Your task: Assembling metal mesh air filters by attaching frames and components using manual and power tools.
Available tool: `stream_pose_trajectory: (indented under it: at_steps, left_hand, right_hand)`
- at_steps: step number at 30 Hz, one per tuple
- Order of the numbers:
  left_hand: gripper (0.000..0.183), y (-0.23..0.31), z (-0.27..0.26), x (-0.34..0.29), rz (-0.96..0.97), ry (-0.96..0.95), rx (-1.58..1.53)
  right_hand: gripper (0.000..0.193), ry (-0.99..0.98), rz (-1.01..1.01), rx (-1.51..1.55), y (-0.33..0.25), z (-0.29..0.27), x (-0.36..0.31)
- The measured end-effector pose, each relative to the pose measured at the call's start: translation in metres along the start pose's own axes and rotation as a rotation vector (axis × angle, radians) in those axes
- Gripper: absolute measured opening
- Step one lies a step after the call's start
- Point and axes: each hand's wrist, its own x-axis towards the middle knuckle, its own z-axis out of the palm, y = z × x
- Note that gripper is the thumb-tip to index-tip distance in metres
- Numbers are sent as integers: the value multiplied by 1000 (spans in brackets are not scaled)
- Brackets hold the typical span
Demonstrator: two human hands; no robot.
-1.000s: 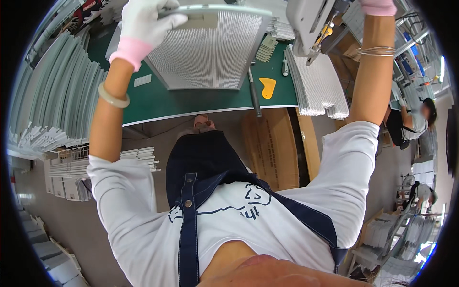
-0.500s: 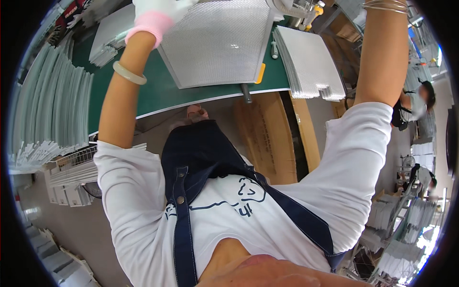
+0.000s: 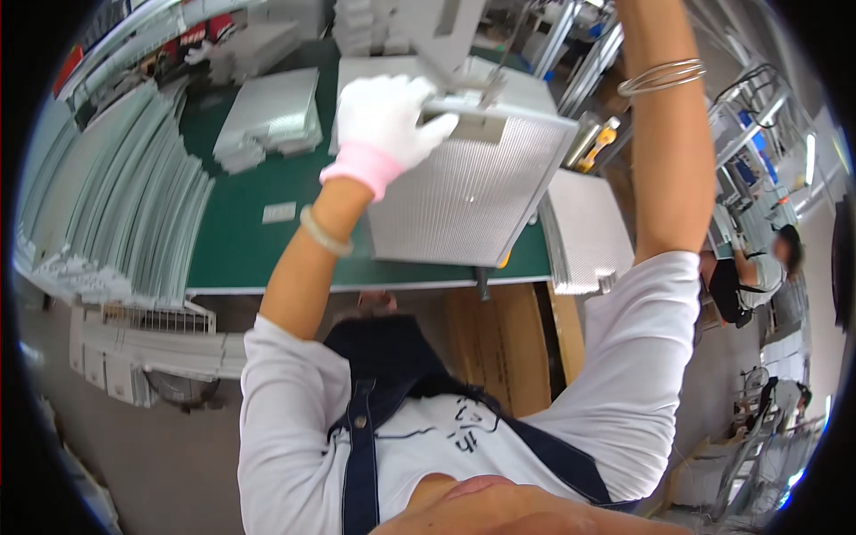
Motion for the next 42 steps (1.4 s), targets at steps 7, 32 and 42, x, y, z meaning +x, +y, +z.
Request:
stream_pose_trajectory:
  at_steps: [7,32,42]
  left_hand:
    - [35,8,-11,8,-94,-207,54]
    - [28,2,-1,10,-28,-47,-42]
    - [29,4,-3,9,-33,-74,-29]
  right_hand:
    - [17,27,23,-77,-21,6,-9]
    - [15,55,-23,-27,-3,7,1]
    - [14,16,-83,-2,4,-4,6]
